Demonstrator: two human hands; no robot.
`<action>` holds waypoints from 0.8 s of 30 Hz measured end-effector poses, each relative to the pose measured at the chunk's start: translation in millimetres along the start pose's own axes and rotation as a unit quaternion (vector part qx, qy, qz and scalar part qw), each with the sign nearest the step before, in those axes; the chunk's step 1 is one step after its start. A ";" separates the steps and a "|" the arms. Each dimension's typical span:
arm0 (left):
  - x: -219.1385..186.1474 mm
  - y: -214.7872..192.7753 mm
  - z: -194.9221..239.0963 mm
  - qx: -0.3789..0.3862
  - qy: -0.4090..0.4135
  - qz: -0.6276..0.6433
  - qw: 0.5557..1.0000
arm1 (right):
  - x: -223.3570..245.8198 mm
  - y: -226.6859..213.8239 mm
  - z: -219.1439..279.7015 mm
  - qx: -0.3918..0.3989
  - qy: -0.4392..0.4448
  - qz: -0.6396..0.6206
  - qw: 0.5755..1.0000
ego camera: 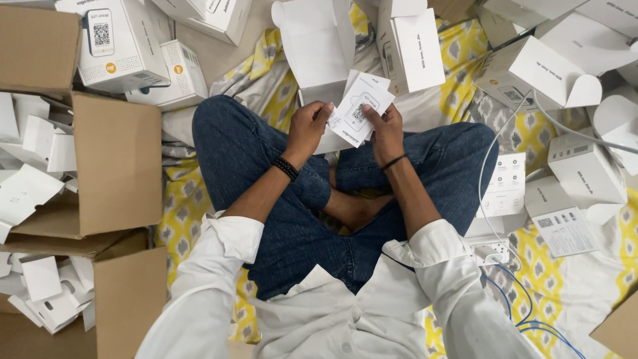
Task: The person organizes and checks documents inside small cardboard product boxes on the floor.
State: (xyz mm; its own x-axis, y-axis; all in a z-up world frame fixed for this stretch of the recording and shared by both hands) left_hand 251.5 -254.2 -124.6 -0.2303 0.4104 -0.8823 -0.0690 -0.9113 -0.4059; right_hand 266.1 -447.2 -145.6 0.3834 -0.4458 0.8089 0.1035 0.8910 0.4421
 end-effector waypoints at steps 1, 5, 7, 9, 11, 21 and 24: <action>0.6 -1.5 -0.3 -0.004 -0.012 -0.003 1.000 | 0.9 1.0 0.4 -0.005 0.000 -0.017 1.000; -0.6 0.2 -2.7 0.013 -0.030 0.060 0.998 | -4.0 -8.2 -4.5 -0.004 -0.016 -0.058 0.998; 2.5 1.3 -4.1 0.015 -0.034 0.062 0.997 | 3.1 -6.2 -3.6 -0.008 -0.015 -0.067 0.998; 7.4 0.1 -6.9 0.015 -0.040 0.064 0.997 | 9.5 -5.3 -3.2 -0.010 -0.012 -0.077 0.997; 15.3 -6.2 -10.5 -0.039 -0.072 0.066 0.994 | 16.8 -7.5 -2.8 -0.020 -0.010 -0.117 0.993; 20.6 -10.5 -13.2 -0.127 -0.058 0.113 0.984 | 3.3 3.1 1.2 0.028 0.055 -0.143 0.988; 22.2 0.6 -13.3 -0.072 -0.038 0.167 0.983 | -6.5 8.8 2.5 0.044 0.115 -0.142 0.982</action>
State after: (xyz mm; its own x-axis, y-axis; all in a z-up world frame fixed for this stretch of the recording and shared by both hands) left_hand 259.3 -245.2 -147.6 -0.2894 0.0803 -0.9538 0.1596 -0.9785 -0.1308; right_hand 262.2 -436.6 -146.0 0.5488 -0.6344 0.5444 0.1590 0.7186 0.6770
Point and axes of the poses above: each hand's wrist, its own z-axis away from the middle knuckle, its own y-axis out of the palm, x = y × z, the point moved 4 cm from there along -z, towards the middle knuckle, and after that the axes turned 10 degrees about -z, right-handed, at the moved point
